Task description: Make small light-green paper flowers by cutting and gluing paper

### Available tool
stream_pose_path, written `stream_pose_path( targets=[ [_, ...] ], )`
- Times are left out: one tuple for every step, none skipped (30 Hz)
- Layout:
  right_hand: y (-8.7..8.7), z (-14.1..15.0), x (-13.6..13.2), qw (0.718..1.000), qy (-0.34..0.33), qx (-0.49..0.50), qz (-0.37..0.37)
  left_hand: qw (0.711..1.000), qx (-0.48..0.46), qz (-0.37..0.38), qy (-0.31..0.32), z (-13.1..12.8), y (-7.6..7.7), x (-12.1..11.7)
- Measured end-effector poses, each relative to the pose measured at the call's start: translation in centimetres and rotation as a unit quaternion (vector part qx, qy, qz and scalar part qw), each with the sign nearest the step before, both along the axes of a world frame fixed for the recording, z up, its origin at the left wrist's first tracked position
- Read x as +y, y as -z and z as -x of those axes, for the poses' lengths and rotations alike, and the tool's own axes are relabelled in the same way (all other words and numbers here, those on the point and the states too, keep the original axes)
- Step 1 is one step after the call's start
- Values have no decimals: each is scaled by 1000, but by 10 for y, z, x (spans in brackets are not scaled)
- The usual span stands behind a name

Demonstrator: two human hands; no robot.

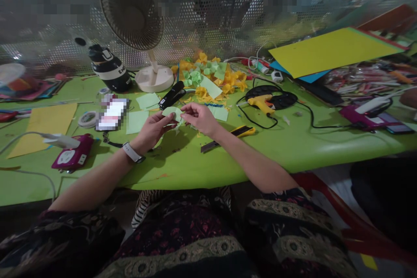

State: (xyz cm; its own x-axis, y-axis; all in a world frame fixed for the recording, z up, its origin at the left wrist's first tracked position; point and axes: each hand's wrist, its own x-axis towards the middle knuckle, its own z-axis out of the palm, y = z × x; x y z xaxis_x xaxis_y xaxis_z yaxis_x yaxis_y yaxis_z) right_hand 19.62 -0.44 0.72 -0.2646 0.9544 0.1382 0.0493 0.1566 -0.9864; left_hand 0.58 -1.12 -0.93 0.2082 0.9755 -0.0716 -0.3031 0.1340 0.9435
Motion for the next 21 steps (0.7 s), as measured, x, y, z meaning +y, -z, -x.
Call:
stream_pose_path(
  targets=[
    [-1, 0, -1, 1000, -1, 0, 1, 1000, -3, 3, 0, 0, -1, 0],
    [-1, 0, -1, 1000, -2, 0, 2, 1000, -6, 6, 1, 0, -1, 0],
    [-2, 0, -1, 1000, -3, 1, 3, 1000, -9, 10, 1, 0, -2, 0],
    [-2, 0, -2, 1000, -2, 1, 3, 1000, -12, 13, 0, -1, -2, -1],
    [-3, 0, -2, 1000, -1, 2, 3, 1000, -14, 15, 0, -1, -3, -1],
    [-2, 0, -2, 1000, -3, 2, 3, 1000, -15, 15, 0, -1, -3, -1],
    [-2, 0, -1, 1000, -5, 2, 2, 1000, -16, 15, -1, -1, -3, -1],
    [-1, 0, -1, 1000, -8, 2, 2, 1000, -15, 14, 0, -1, -3, -1],
    [-1, 0, -1, 1000, -12, 1, 2, 1000, -14, 13, 2, -1, -3, -1],
    [0, 0, -1, 1000, -14, 1, 1, 1000, -12, 12, 3, -1, -2, -1],
    [0, 0, -1, 1000, -17, -1, 0, 1000, -11, 11, 4, -1, -2, -2],
    [1, 0, 0, 1000, -16, -2, -1, 1000, -9, 10, 5, -1, -2, -2],
    [2, 0, 0, 1000, -15, -3, -2, 1000, -7, 8, 5, -1, -2, -2],
    [2, 0, 0, 1000, -15, -4, -3, 1000, -4, 4, 5, -1, -2, -2],
    [3, 0, 0, 1000, -14, -5, -4, 1000, -1, 0, 6, -1, -2, -2],
    [4, 0, 1, 1000, -15, -7, -6, 1000, 2, -5, 6, -1, -2, -2],
    [5, 0, 1, 1000, -17, -9, -10, 1000, 6, -9, 6, -1, -1, -1],
    [6, -1, 2, 1000, -20, -12, -15, 1000, 11, -14, 7, -1, -1, -1],
    [7, -2, 2, 999, -26, -17, -21, 1000, 15, -19, 8, -1, -1, -1],
    [8, -3, 3, 999, -34, -24, -30, 999, 20, -24, 10, 0, 0, 0],
    [9, -4, 4, 998, -43, -33, -39, 999, 24, -30, 12, 0, 0, 0]
  ],
)
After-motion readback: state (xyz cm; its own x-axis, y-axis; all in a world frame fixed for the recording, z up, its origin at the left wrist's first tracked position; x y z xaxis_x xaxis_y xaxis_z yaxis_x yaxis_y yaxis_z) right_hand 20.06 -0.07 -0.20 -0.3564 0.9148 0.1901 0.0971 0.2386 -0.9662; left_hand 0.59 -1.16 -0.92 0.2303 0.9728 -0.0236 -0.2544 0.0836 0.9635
